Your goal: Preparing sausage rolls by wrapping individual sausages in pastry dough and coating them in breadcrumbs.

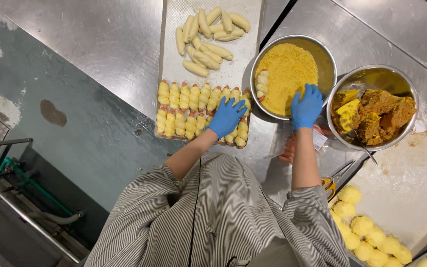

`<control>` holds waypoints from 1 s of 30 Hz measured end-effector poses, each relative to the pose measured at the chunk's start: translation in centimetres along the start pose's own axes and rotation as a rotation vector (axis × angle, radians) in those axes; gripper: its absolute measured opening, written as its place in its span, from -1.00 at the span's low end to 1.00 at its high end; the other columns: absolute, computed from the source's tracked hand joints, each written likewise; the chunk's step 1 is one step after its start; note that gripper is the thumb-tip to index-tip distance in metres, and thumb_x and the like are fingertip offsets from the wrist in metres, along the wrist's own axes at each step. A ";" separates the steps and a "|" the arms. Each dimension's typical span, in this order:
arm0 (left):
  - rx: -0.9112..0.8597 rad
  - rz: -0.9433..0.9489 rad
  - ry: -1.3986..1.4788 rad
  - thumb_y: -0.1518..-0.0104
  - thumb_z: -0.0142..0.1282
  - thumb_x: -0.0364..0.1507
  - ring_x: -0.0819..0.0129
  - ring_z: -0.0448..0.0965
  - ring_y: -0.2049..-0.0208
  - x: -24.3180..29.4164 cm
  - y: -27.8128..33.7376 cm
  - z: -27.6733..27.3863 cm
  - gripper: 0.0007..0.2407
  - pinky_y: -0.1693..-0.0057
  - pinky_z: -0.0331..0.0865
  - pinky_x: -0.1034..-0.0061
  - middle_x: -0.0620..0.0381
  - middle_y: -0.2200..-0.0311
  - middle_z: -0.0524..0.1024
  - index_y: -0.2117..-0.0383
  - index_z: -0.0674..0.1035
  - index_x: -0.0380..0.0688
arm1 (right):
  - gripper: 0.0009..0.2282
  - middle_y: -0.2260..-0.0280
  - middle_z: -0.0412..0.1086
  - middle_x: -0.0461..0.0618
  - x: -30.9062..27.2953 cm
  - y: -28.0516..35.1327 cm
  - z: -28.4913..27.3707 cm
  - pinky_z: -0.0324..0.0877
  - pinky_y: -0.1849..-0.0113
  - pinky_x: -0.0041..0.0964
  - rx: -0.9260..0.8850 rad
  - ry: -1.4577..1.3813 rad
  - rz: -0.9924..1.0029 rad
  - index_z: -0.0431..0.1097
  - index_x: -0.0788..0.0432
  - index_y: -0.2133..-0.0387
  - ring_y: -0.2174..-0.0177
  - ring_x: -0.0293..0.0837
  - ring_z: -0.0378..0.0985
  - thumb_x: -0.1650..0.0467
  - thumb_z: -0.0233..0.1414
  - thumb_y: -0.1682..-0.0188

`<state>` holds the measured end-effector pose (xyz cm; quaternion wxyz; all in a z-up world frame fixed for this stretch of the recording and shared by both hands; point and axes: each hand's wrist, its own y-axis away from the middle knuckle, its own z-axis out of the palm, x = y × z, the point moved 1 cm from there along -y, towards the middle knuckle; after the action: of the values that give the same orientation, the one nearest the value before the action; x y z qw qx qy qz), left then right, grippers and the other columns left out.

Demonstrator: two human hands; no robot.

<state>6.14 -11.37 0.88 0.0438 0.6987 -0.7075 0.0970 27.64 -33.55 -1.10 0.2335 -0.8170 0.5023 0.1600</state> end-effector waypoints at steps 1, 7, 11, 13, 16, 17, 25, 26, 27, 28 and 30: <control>0.001 0.001 0.004 -0.04 0.12 -0.45 0.04 0.38 -0.14 0.6 -0.1 -0.2 -0.60 -0.26 0.20 -0.06 0.09 -0.21 0.38 -0.09 0.50 0.00 | -0.64 -0.18 0.28 0.23 -0.1 -0.1 0.7 0.25 -0.18 0.05 0.000 0.004 0.001 0.33 0.29 -0.14 -0.16 0.25 0.34 0.36 0.07 -0.11; 0.161 -0.195 0.467 -0.12 0.20 -0.42 -0.01 0.38 -0.13 1.8 -2.8 -2.6 -0.54 -0.25 0.25 0.16 0.01 -0.23 0.34 -0.20 0.44 -0.18 | -0.52 -0.02 0.28 0.49 3.0 -1.8 8.8 0.28 -0.08 0.06 -0.236 -0.076 0.273 0.39 0.38 -0.02 -0.01 0.35 0.35 0.14 0.05 -0.12; 0.157 -0.168 0.395 -0.10 0.19 -0.43 -0.10 0.30 -0.18 1.9 -5.8 -2.2 -0.55 -0.32 0.14 0.06 -0.01 -0.24 0.35 -0.15 0.44 -0.27 | -0.53 -0.04 0.44 0.25 4.7 -2.7 12.5 0.30 -0.09 -0.10 -0.370 -0.518 0.478 0.41 0.31 -0.03 -0.07 0.12 0.45 0.11 -0.02 -0.16; 0.150 -0.164 0.332 -0.07 0.18 -0.43 -0.16 0.25 -0.23 2.2 -7.2 -1.5 -0.55 -0.36 0.06 -0.02 -0.03 -0.22 0.36 -0.12 0.45 -0.30 | -0.54 -0.05 0.45 0.15 3.1 -3.0 11.4 0.29 -0.09 -0.19 -0.339 -0.746 0.438 0.38 0.31 -0.04 -0.08 0.00 0.47 0.13 0.02 -0.13; 0.136 -0.155 0.234 -0.06 0.16 -0.44 -0.27 0.11 -0.35 2.3 -8.8 -0.3 -0.65 -0.43 -0.14 -0.17 -0.01 -0.15 0.40 0.00 0.51 -0.28 | -0.61 -0.01 0.50 0.11 -1.7 -3.7 6.1 0.31 -0.08 -0.22 -0.364 -0.876 0.304 0.45 0.26 -0.02 -0.03 -0.08 0.48 0.19 -0.02 -0.14; 0.131 -0.143 0.240 -0.07 0.16 -0.43 -0.27 0.10 -0.36 2.2 -9.0 -0.2 -0.69 -0.44 -0.15 -0.19 0.00 -0.12 0.41 0.06 0.54 -0.27 | -0.57 -0.02 0.51 0.14 -2.0 -3.6 4.9 0.33 0.01 -0.16 -0.373 -0.862 0.406 0.43 0.21 -0.08 0.02 0.00 0.52 0.17 -0.01 -0.09; 0.241 -0.176 0.393 -0.07 0.24 -0.42 -0.27 0.10 -0.34 2.2 -8.4 0.3 -0.78 -0.26 0.23 0.01 -0.14 0.01 0.44 0.24 0.58 -0.31 | 0.07 -0.24 0.02 0.31 -0.5 -2.0 2.7 0.28 -0.04 0.13 -0.688 0.175 0.281 0.04 0.17 -0.28 -0.16 0.33 0.20 0.26 0.51 0.60; 0.253 -0.181 0.412 -0.08 0.25 -0.42 -0.25 0.12 -0.35 2.3 -8.3 0.2 -0.81 -0.23 0.28 0.05 -0.12 0.05 0.44 0.28 0.58 -0.30 | -0.06 -0.18 0.12 0.33 1.4 -1.5 4.7 0.33 -0.07 0.02 -0.541 0.019 0.299 0.12 0.21 -0.23 -0.11 0.30 0.29 0.33 0.43 0.53; 0.264 -0.181 0.429 -0.10 0.25 -0.43 -0.23 0.13 -0.36 2.3 -8.2 0.2 -0.83 -0.20 0.33 0.09 -0.10 0.09 0.45 0.32 0.58 -0.29 | -0.19 -0.13 0.21 0.35 3.3 -0.9 6.8 0.38 -0.09 -0.08 -0.389 -0.137 0.318 0.21 0.24 -0.19 -0.06 0.27 0.39 0.40 0.35 0.47; 0.263 -0.179 0.428 -0.10 0.25 -0.43 -0.23 0.13 -0.36 2.2 -8.3 0.1 -0.83 -0.20 0.33 0.09 -0.10 0.09 0.45 0.32 0.58 -0.29 | -0.19 -0.13 0.21 0.35 3.2 -1.1 6.8 0.38 -0.09 -0.08 -0.388 -0.139 0.320 0.21 0.24 -0.19 -0.06 0.27 0.39 0.40 0.35 0.47; 0.268 -0.180 0.451 -0.12 0.25 -0.44 -0.21 0.15 -0.36 2.1 -8.2 -0.1 -0.85 -0.18 0.37 0.13 -0.09 0.13 0.45 0.37 0.57 -0.30 | -0.39 0.03 0.47 0.18 2.9 -1.0 6.6 0.44 -0.04 -0.15 -0.489 -0.251 0.359 0.39 0.18 -0.02 0.01 0.09 0.56 0.36 0.33 0.41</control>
<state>14.28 -13.47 2.02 0.1158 0.7190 -0.5958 0.3386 29.66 -31.72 -7.87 0.0588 -0.7213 0.5522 0.4139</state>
